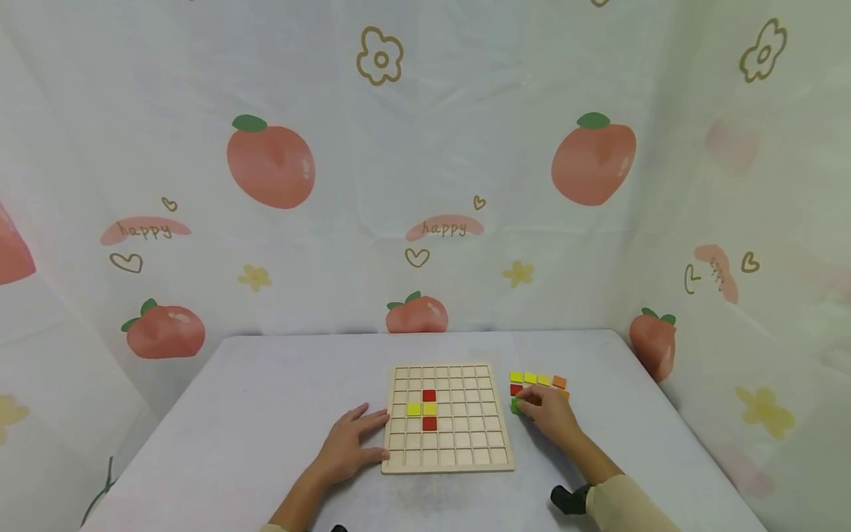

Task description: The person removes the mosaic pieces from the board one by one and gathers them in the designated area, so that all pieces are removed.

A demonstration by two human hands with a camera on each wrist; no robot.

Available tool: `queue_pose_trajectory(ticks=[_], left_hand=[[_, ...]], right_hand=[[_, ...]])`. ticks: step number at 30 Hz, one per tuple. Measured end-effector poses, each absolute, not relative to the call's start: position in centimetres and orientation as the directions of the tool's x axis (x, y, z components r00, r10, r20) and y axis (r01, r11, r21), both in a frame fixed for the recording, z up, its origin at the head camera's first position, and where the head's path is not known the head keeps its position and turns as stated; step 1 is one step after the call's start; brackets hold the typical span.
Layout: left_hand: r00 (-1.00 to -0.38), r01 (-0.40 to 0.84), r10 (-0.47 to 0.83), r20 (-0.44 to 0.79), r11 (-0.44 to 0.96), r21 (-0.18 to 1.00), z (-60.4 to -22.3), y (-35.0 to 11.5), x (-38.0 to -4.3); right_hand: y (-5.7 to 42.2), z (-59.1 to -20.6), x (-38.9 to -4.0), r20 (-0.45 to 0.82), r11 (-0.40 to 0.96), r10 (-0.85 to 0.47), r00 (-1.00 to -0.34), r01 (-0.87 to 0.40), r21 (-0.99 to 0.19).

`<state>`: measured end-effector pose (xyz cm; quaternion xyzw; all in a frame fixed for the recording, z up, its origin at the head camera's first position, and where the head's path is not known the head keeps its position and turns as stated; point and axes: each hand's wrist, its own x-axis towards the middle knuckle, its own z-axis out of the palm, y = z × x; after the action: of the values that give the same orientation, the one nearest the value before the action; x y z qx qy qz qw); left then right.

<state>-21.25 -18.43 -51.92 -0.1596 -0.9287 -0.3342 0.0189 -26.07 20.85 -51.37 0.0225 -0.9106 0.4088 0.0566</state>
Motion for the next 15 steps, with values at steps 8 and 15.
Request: queue_pose_trajectory(ticks=[8,15], left_hand=[[-0.949,0.304,0.284,0.134,0.724,0.620,-51.90,-18.38,-21.18],[-0.951,0.298,0.284,0.124,0.728,0.618,-51.83,-18.41,-21.20]], right_hand=[[21.03,-51.68,-25.88,0.108,0.711,0.006,-0.994,-0.071,-0.700],[21.04,-51.53,-25.81,0.126,0.734,-0.009,-0.992,-0.092,-0.673]])
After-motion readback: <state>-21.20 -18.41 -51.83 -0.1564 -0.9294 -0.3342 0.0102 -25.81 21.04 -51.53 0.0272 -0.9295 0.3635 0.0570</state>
